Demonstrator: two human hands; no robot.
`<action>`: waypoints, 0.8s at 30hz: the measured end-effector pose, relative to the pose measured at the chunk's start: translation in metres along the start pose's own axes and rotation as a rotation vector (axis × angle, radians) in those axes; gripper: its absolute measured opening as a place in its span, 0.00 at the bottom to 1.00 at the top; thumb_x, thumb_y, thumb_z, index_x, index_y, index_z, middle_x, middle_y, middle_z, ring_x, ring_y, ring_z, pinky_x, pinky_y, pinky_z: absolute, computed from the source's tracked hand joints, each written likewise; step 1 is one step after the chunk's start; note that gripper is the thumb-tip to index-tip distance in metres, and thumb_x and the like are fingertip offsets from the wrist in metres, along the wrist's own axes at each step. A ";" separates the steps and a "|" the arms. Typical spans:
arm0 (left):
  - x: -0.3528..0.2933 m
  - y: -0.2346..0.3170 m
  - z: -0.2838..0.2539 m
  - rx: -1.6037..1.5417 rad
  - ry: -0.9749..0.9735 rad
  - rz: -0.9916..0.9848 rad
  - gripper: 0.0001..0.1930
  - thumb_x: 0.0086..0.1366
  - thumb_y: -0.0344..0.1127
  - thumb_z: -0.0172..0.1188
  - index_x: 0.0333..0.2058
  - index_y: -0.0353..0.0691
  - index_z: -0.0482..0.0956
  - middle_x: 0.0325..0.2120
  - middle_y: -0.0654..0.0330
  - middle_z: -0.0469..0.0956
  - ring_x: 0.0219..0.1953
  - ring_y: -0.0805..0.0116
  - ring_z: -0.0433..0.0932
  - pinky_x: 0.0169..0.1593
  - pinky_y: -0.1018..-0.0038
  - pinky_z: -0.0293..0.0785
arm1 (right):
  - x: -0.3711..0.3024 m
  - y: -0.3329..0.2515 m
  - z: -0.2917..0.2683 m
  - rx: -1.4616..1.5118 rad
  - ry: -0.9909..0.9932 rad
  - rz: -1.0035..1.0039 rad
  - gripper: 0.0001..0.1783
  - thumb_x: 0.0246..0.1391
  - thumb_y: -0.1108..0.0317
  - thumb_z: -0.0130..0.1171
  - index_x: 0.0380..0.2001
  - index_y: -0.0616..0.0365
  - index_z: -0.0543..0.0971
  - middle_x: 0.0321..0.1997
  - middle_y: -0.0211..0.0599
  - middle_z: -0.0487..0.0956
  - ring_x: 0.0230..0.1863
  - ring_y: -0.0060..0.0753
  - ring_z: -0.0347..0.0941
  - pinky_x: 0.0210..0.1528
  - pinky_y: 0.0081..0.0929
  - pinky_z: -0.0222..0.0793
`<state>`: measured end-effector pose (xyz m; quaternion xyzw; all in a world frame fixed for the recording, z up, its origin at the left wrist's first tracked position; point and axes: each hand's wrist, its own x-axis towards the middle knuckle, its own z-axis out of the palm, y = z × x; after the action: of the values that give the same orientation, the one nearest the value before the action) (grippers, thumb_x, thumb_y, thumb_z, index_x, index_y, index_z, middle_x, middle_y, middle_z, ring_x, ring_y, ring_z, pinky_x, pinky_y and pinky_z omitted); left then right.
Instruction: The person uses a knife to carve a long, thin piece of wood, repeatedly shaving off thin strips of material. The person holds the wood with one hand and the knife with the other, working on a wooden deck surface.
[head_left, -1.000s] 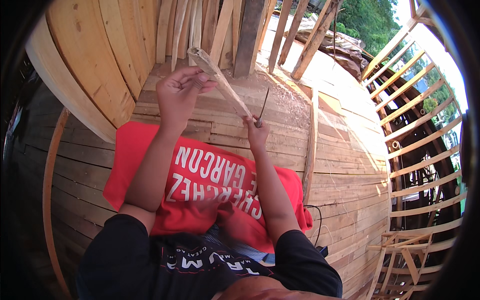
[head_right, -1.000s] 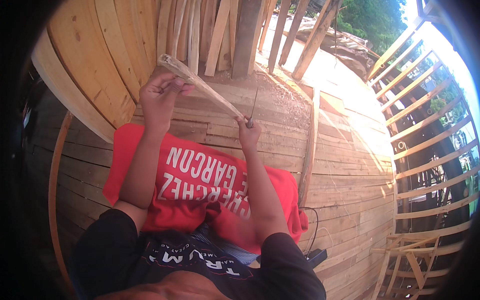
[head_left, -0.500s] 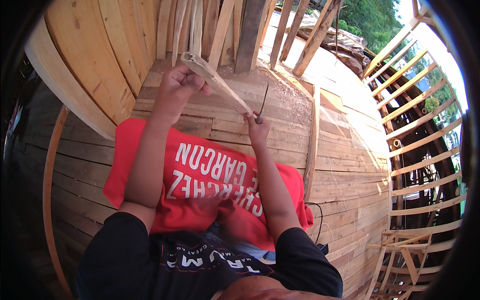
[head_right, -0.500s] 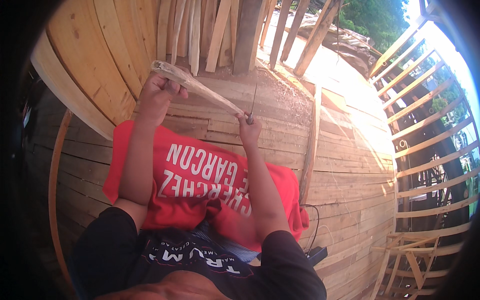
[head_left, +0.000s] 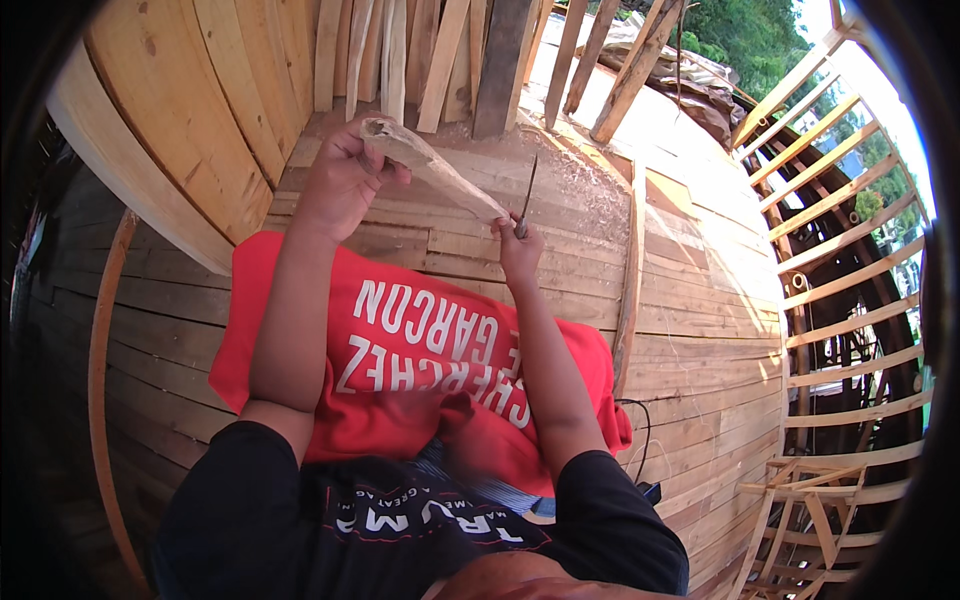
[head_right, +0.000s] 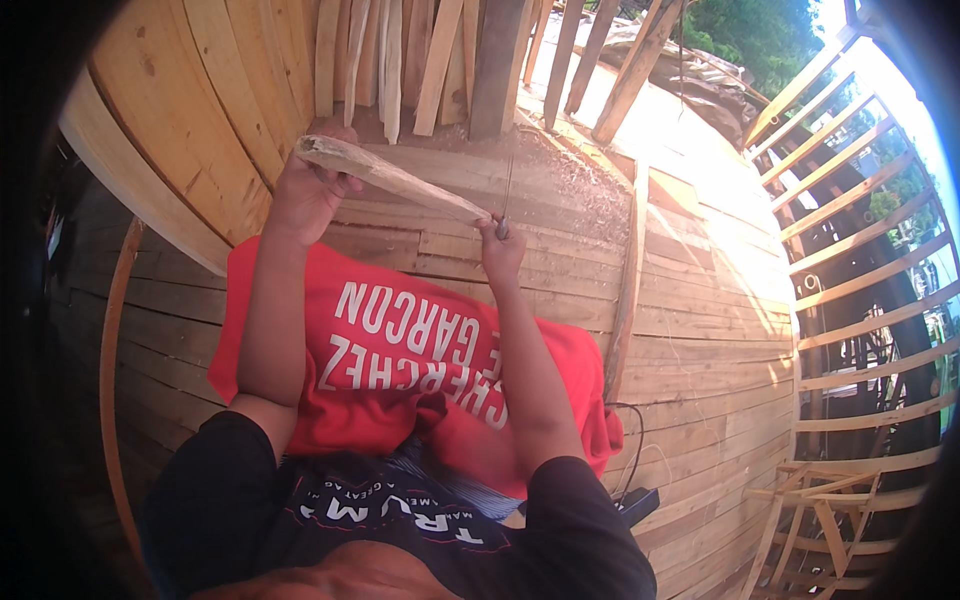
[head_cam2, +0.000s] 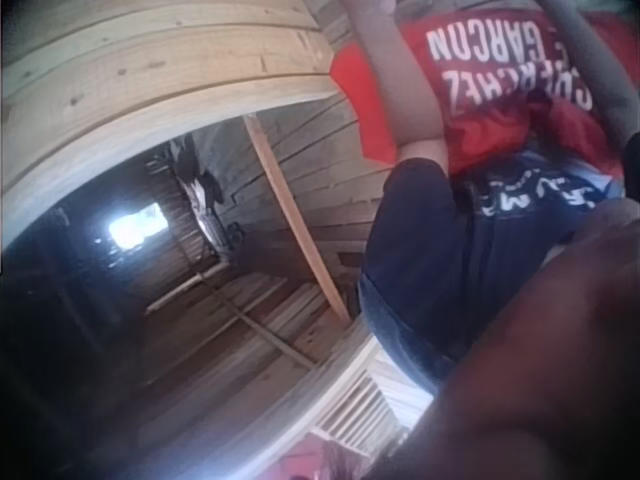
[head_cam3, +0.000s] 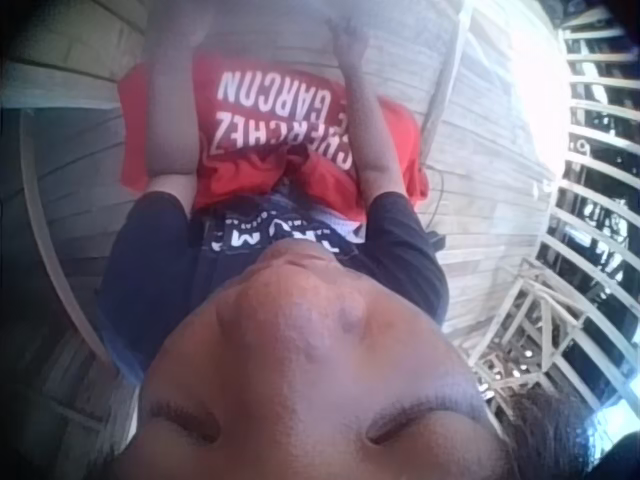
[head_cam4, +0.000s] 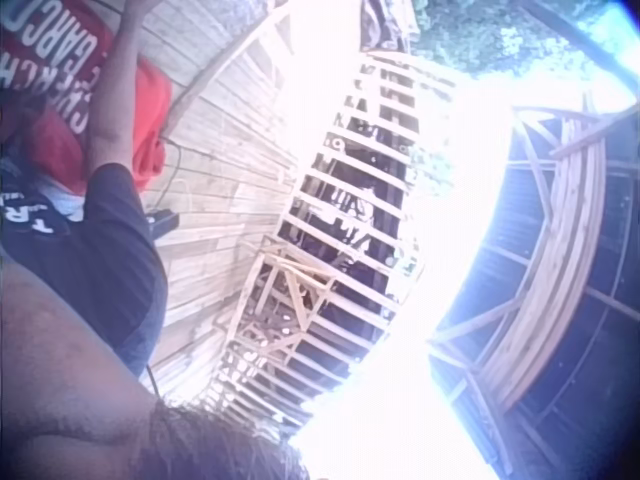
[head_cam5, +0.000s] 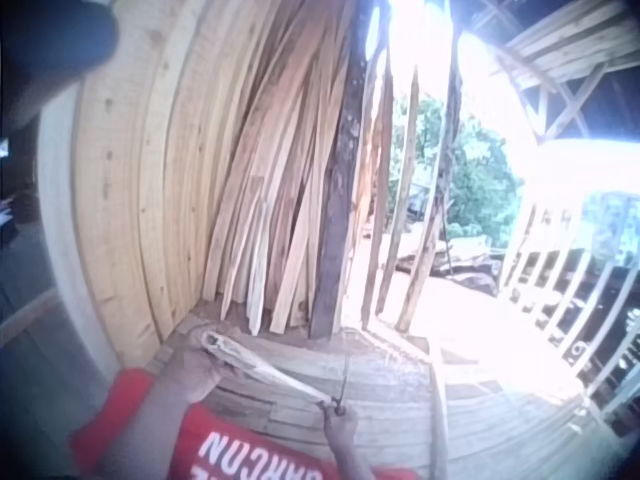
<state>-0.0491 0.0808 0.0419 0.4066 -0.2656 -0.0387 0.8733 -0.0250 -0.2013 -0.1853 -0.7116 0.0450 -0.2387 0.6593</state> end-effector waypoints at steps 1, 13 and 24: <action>0.000 0.000 0.006 -0.099 0.027 -0.028 0.09 0.63 0.34 0.64 0.39 0.37 0.78 0.29 0.63 0.80 0.35 0.69 0.82 0.39 0.73 0.79 | 0.000 0.001 -0.004 0.005 0.007 0.008 0.16 0.56 0.63 0.66 0.41 0.65 0.83 0.18 0.14 0.65 0.21 0.10 0.56 0.22 0.18 0.51; 0.019 -0.022 -0.096 1.302 0.395 0.261 0.21 0.63 0.34 0.65 0.53 0.37 0.74 0.52 0.53 0.74 0.53 0.60 0.75 0.54 0.65 0.73 | -0.004 -0.009 0.002 0.018 -0.049 0.061 0.17 0.55 0.62 0.68 0.41 0.65 0.83 0.18 0.15 0.67 0.19 0.10 0.58 0.20 0.18 0.52; 0.019 -0.007 -0.067 1.082 0.457 0.173 0.25 0.68 0.35 0.54 0.62 0.34 0.65 0.67 0.47 0.58 0.69 0.51 0.56 0.67 0.57 0.56 | 0.000 -0.006 -0.002 -0.058 -0.066 0.115 0.18 0.59 0.63 0.65 0.46 0.67 0.80 0.28 0.25 0.81 0.28 0.11 0.71 0.30 0.13 0.64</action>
<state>0.0009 0.1165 0.0096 0.7689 -0.0851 0.2618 0.5771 -0.0271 -0.2021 -0.1792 -0.7341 0.0710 -0.1752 0.6522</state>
